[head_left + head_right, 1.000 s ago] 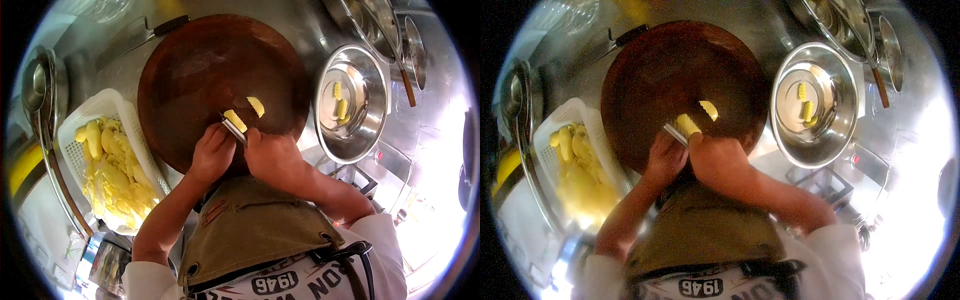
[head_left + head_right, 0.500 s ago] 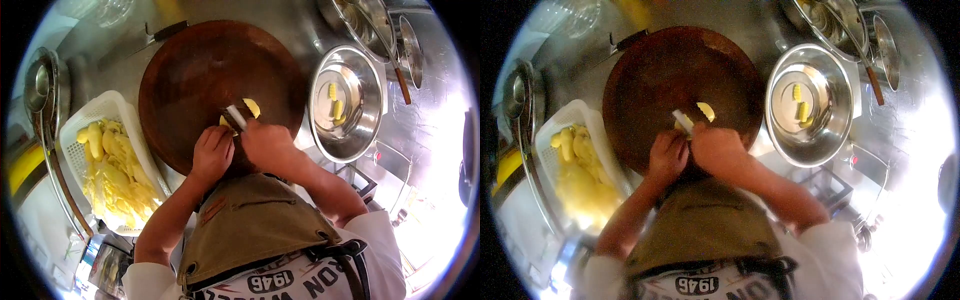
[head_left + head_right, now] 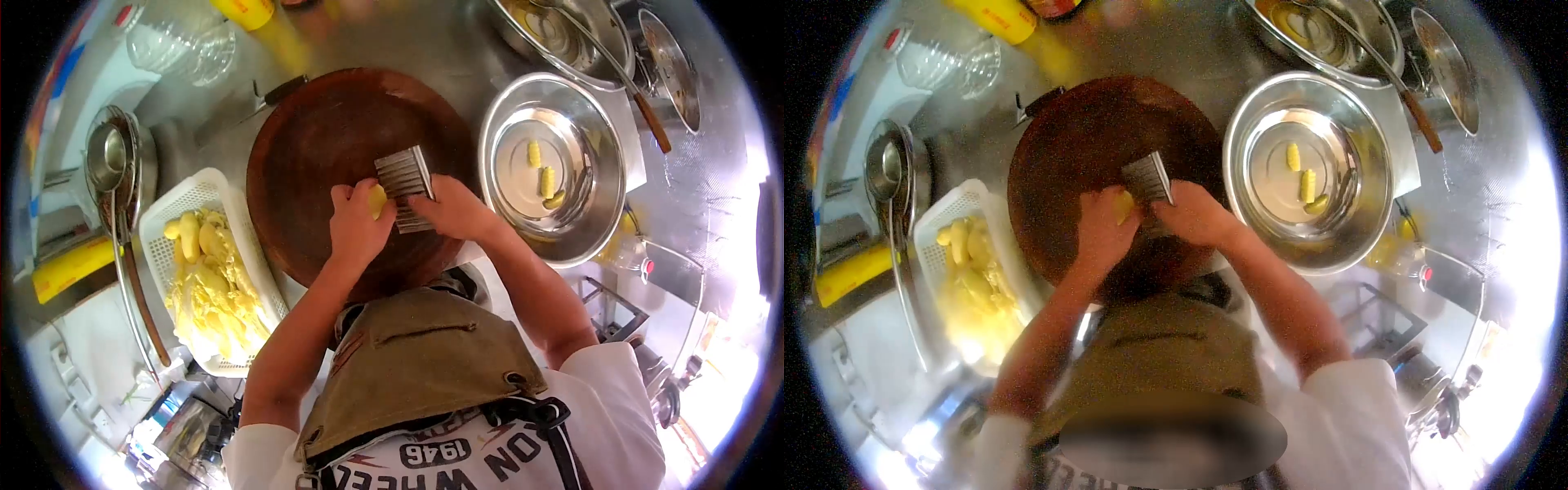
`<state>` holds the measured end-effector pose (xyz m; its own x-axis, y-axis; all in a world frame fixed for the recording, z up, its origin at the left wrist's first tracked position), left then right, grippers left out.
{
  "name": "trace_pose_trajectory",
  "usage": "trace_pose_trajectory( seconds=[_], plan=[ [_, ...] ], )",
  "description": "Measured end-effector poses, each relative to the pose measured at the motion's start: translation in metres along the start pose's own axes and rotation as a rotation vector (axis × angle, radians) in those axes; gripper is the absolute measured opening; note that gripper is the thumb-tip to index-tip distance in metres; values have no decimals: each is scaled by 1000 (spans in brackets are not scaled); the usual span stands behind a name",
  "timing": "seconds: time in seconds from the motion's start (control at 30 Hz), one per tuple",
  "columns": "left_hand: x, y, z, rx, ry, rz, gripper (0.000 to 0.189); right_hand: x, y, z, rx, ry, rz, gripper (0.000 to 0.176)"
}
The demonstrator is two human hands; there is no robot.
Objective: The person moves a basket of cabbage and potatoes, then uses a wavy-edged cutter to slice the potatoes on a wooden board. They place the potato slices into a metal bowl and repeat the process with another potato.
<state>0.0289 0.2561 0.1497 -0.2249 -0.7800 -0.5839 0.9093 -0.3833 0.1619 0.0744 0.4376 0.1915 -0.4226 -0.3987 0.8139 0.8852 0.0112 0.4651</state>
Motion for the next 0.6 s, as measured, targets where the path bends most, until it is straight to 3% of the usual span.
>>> trace_pose_trajectory(
  seconds=[0.1,0.23,0.33,0.43,0.5,0.53,0.6],
  plan=[
    [5,2,-6,93,-97,-113,51,-17,18,1,-34,-46,-45,30],
    [-38,8,7,203,-185,-3,50,3,72,27,-199,30,-120,29],
    [-45,4,1,232,-220,33,47,-21,94,31,-385,-275,109,25],
    [-51,-4,1,268,-235,81,46,-37,113,40,-364,-272,53,24],
    [-49,-2,1,233,-216,8,45,-76,122,32,-343,-174,22,26],
    [-51,-3,-3,215,-204,-19,44,-73,130,31,-438,-264,123,27],
    [-65,-10,-13,143,-13,-204,36,-71,150,34,-423,-263,-8,29]
  ],
)
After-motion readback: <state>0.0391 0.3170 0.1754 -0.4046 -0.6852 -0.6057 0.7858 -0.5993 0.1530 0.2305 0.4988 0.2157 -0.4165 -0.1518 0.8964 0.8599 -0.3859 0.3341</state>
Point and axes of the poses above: each hand's wrist, its own y-axis away from the middle knuckle, its own z-axis out of the back of the hand, x = y × z, the point moved 1 cm from there along -y, towards the middle knuckle, and after that the axes turned 2 degrees about -x, right-handed, at the moved point
